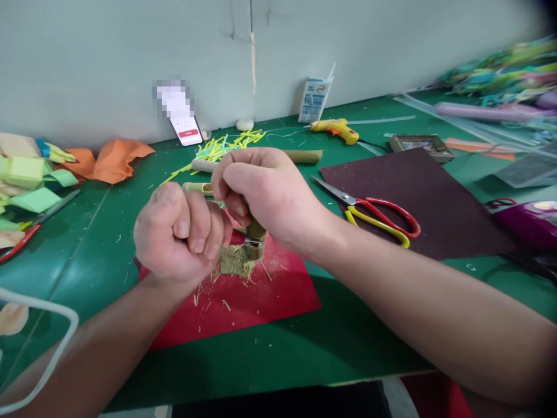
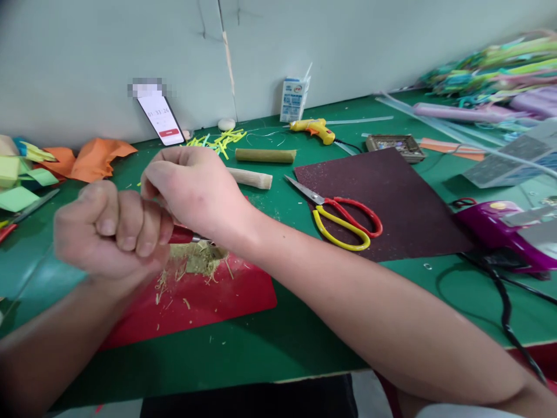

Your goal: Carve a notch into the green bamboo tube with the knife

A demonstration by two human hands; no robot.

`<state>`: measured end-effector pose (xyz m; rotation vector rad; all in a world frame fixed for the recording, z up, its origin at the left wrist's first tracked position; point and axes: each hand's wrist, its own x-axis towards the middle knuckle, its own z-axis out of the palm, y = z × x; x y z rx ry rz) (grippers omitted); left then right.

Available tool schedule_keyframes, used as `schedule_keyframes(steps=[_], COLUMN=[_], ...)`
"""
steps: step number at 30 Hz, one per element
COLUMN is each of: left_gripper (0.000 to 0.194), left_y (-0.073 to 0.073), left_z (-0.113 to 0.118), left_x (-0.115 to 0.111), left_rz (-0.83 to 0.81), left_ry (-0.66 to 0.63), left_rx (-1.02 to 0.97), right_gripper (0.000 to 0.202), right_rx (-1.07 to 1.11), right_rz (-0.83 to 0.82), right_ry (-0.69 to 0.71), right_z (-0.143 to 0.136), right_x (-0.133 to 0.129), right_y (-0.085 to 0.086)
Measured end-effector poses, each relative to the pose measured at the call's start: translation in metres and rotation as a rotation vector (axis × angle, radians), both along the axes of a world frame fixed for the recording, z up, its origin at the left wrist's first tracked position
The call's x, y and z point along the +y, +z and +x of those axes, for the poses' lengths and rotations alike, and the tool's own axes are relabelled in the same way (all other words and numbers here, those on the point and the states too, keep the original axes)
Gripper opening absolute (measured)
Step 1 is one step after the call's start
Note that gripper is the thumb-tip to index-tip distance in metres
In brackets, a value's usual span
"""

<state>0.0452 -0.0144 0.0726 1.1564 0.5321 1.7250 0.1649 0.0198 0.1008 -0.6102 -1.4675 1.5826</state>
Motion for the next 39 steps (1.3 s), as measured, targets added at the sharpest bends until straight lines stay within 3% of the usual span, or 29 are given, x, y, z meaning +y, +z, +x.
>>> schedule_keyframes(steps=[5, 10, 19, 29, 32, 37, 39], left_gripper=[0.036, 0.036, 0.033, 0.040, 0.040, 0.028, 0.027], left_y=[0.001, -0.001, 0.001, -0.010, -0.013, -0.011, -0.013], left_z=[0.005, 0.006, 0.009, 0.005, 0.004, 0.004, 0.005], left_x=[0.003, 0.001, -0.007, -0.009, -0.016, -0.038, -0.046], left_rz=[-0.039, 0.012, -0.009, 0.106, 0.194, 0.549, 0.590], left_ry=[0.115, 0.083, 0.163, 0.073, 0.012, 0.000, -0.082], left_rx=[-0.031, 0.004, 0.022, 0.085, 0.197, 0.545, 0.861], right_gripper=[0.019, 0.018, 0.019, 0.016, 0.017, 0.018, 0.018], right_rx=[-0.020, -0.055, -0.090, -0.047, -0.048, -0.076, -0.061], right_rz=[0.020, 0.014, -0.013, 0.000, 0.005, -0.039, -0.055], right_ry=[-0.010, -0.016, -0.045, -0.025, -0.039, -0.080, -0.098], right_z=[-0.003, -0.003, -0.005, -0.001, -0.002, -0.005, -0.007], right_x=[-0.004, -0.003, -0.005, -0.005, -0.006, -0.004, -0.004], right_y=[0.001, 0.001, 0.002, -0.003, -0.001, 0.002, 0.003])
